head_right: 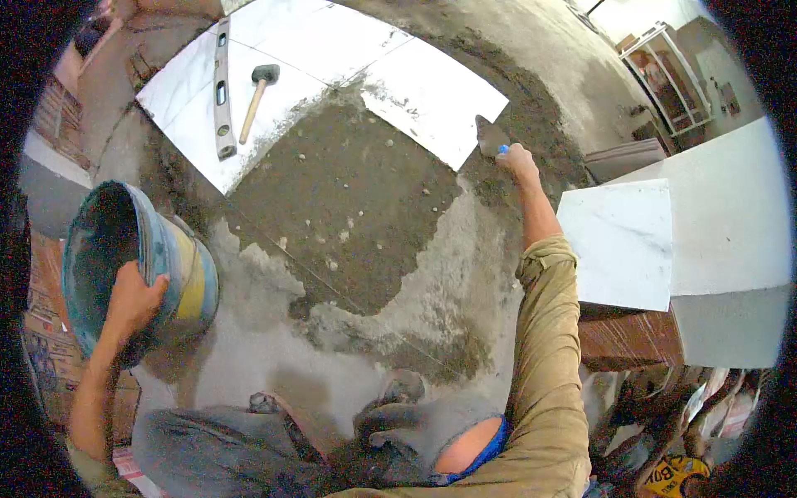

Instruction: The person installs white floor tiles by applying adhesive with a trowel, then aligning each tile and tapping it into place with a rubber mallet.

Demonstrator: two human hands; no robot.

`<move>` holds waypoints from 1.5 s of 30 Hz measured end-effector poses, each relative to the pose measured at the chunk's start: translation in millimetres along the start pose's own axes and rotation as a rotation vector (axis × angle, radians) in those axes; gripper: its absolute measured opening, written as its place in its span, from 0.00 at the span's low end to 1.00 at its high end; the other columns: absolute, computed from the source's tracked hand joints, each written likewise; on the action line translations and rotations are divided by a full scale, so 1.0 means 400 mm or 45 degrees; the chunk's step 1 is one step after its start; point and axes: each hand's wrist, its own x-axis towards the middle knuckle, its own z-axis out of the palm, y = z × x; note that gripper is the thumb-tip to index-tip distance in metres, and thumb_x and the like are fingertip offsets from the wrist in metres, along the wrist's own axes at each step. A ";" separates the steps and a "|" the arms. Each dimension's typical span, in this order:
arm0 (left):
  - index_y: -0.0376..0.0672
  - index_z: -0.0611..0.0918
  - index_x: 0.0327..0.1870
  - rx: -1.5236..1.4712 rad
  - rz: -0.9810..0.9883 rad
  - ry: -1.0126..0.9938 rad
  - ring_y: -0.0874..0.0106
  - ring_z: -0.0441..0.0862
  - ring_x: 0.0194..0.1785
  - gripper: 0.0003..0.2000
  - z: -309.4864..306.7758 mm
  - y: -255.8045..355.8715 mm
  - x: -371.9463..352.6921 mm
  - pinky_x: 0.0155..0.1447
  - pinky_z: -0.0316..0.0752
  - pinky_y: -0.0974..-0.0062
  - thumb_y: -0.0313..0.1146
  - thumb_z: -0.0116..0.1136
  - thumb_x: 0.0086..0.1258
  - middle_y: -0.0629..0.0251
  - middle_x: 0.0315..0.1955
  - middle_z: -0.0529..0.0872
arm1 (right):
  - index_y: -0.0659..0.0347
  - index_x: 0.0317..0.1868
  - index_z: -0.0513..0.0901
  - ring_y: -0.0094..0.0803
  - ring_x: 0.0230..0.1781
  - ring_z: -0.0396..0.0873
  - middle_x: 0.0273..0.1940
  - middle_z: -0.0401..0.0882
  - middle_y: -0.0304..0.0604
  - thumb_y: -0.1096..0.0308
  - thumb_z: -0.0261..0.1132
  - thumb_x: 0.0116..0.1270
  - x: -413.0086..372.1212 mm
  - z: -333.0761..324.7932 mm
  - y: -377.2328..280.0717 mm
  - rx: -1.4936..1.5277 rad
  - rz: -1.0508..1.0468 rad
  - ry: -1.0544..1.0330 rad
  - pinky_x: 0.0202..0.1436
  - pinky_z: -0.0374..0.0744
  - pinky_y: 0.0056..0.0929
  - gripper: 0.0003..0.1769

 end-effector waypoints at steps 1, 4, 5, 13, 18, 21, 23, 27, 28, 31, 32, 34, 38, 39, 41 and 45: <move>0.23 0.80 0.42 -0.046 0.021 0.002 0.42 0.81 0.48 0.20 0.001 -0.003 0.001 0.54 0.75 0.56 0.38 0.62 0.62 0.34 0.39 0.83 | 0.69 0.41 0.82 0.55 0.40 0.85 0.40 0.84 0.62 0.62 0.61 0.58 0.017 0.018 -0.012 -0.067 -0.187 -0.008 0.40 0.80 0.47 0.18; 0.23 0.80 0.43 -0.062 0.052 0.044 0.42 0.81 0.48 0.20 0.019 -0.025 -0.002 0.54 0.74 0.56 0.37 0.62 0.62 0.34 0.40 0.83 | 0.70 0.36 0.83 0.58 0.38 0.85 0.35 0.83 0.66 0.62 0.62 0.57 -0.060 0.050 -0.157 0.123 -0.295 -0.072 0.39 0.80 0.48 0.17; 0.23 0.80 0.43 -0.044 0.073 0.089 0.42 0.81 0.48 0.20 0.024 -0.027 0.000 0.55 0.74 0.56 0.37 0.62 0.63 0.33 0.40 0.83 | 0.70 0.36 0.83 0.57 0.37 0.85 0.33 0.83 0.66 0.63 0.62 0.56 -0.044 0.089 -0.196 -0.048 -0.489 -0.008 0.39 0.81 0.47 0.16; 0.23 0.80 0.43 -0.117 0.004 -0.003 0.42 0.82 0.48 0.21 0.002 -0.003 -0.007 0.55 0.75 0.56 0.38 0.62 0.62 0.34 0.40 0.83 | 0.73 0.36 0.82 0.40 0.23 0.84 0.28 0.84 0.55 0.69 0.57 0.57 -0.024 0.022 -0.378 0.129 -0.348 -0.031 0.24 0.80 0.38 0.15; 0.24 0.81 0.41 -0.169 0.003 -0.064 0.43 0.83 0.45 0.19 0.005 -0.020 0.011 0.53 0.75 0.58 0.37 0.63 0.61 0.35 0.38 0.84 | 0.67 0.40 0.83 0.46 0.30 0.86 0.33 0.84 0.60 0.66 0.58 0.58 -0.039 0.085 -0.505 0.031 -0.588 -0.106 0.32 0.83 0.44 0.15; 0.26 0.82 0.42 -0.178 -0.017 -0.088 0.44 0.83 0.46 0.18 -0.003 -0.002 0.007 0.53 0.76 0.59 0.36 0.63 0.61 0.36 0.38 0.85 | 0.65 0.45 0.83 0.53 0.42 0.86 0.41 0.85 0.63 0.63 0.59 0.59 -0.004 0.083 -0.555 0.034 -0.565 0.041 0.44 0.83 0.48 0.17; 0.28 0.82 0.43 -0.189 -0.066 -0.089 0.45 0.83 0.46 0.17 -0.009 0.008 0.004 0.53 0.76 0.59 0.35 0.63 0.61 0.37 0.38 0.85 | 0.68 0.46 0.83 0.55 0.48 0.84 0.46 0.84 0.63 0.63 0.59 0.59 0.009 0.028 -0.561 -0.012 -0.536 0.038 0.50 0.81 0.48 0.19; 0.31 0.81 0.48 -0.078 -0.144 -0.099 0.46 0.82 0.50 0.21 -0.004 0.001 0.012 0.57 0.74 0.59 0.40 0.65 0.61 0.40 0.42 0.85 | 0.68 0.46 0.83 0.55 0.45 0.84 0.44 0.84 0.63 0.64 0.60 0.57 0.066 0.058 -0.590 -0.052 -0.549 -0.101 0.47 0.82 0.46 0.20; 0.31 0.81 0.48 -0.096 -0.113 -0.126 0.46 0.82 0.50 0.21 -0.003 -0.005 0.015 0.57 0.74 0.59 0.40 0.65 0.62 0.40 0.43 0.84 | 0.66 0.47 0.83 0.56 0.46 0.84 0.45 0.84 0.63 0.63 0.60 0.56 0.059 0.052 -0.605 -0.026 -0.572 -0.205 0.49 0.81 0.48 0.21; 0.28 0.81 0.46 -0.064 -0.058 -0.101 0.45 0.82 0.49 0.20 0.015 -0.031 0.011 0.56 0.74 0.58 0.39 0.64 0.62 0.37 0.41 0.84 | 0.65 0.48 0.83 0.56 0.48 0.83 0.46 0.84 0.62 0.64 0.59 0.57 0.088 0.078 -0.623 -0.037 -0.614 0.082 0.51 0.80 0.49 0.21; 0.26 0.81 0.44 -0.038 -0.013 -0.025 0.43 0.82 0.47 0.20 0.022 -0.036 0.010 0.55 0.75 0.57 0.38 0.63 0.62 0.35 0.39 0.84 | 0.65 0.51 0.82 0.56 0.49 0.83 0.47 0.84 0.61 0.64 0.58 0.57 0.086 0.059 -0.632 -0.081 -0.566 0.027 0.53 0.79 0.50 0.22; 0.26 0.81 0.44 -0.068 -0.069 -0.079 0.43 0.81 0.49 0.21 0.017 -0.036 0.014 0.56 0.74 0.57 0.39 0.63 0.62 0.34 0.41 0.83 | 0.66 0.49 0.83 0.56 0.49 0.83 0.48 0.83 0.62 0.65 0.58 0.57 0.075 0.041 -0.642 -0.077 -0.587 0.055 0.52 0.80 0.49 0.21; 0.24 0.80 0.45 -0.251 -0.152 -0.277 0.42 0.78 0.53 0.23 -0.021 0.012 0.018 0.60 0.71 0.57 0.40 0.62 0.62 0.32 0.44 0.81 | 0.62 0.46 0.85 0.54 0.48 0.84 0.48 0.84 0.60 0.65 0.58 0.57 0.056 0.021 -0.691 -0.165 -0.756 -0.136 0.51 0.80 0.49 0.19; 0.24 0.80 0.45 -0.252 -0.160 -0.279 0.42 0.78 0.53 0.23 -0.013 0.006 0.013 0.60 0.71 0.57 0.40 0.62 0.62 0.32 0.44 0.81 | 0.62 0.46 0.85 0.54 0.48 0.84 0.48 0.84 0.60 0.65 0.58 0.57 0.051 0.025 -0.700 -0.167 -0.762 -0.141 0.51 0.80 0.49 0.19; 0.25 0.81 0.44 -0.081 -0.108 -0.071 0.43 0.78 0.53 0.22 0.006 -0.009 0.006 0.60 0.71 0.57 0.40 0.62 0.62 0.33 0.43 0.82 | 0.58 0.47 0.85 0.52 0.47 0.84 0.46 0.84 0.58 0.65 0.58 0.57 0.061 0.057 -0.712 -0.153 -0.746 0.010 0.51 0.80 0.48 0.19; 0.25 0.81 0.44 -0.107 -0.095 -0.127 0.42 0.77 0.53 0.22 0.002 -0.016 0.015 0.59 0.71 0.57 0.41 0.62 0.62 0.32 0.42 0.82 | 0.58 0.49 0.84 0.51 0.48 0.83 0.43 0.85 0.56 0.64 0.57 0.58 0.041 0.068 -0.743 -0.178 -0.854 0.048 0.52 0.79 0.48 0.19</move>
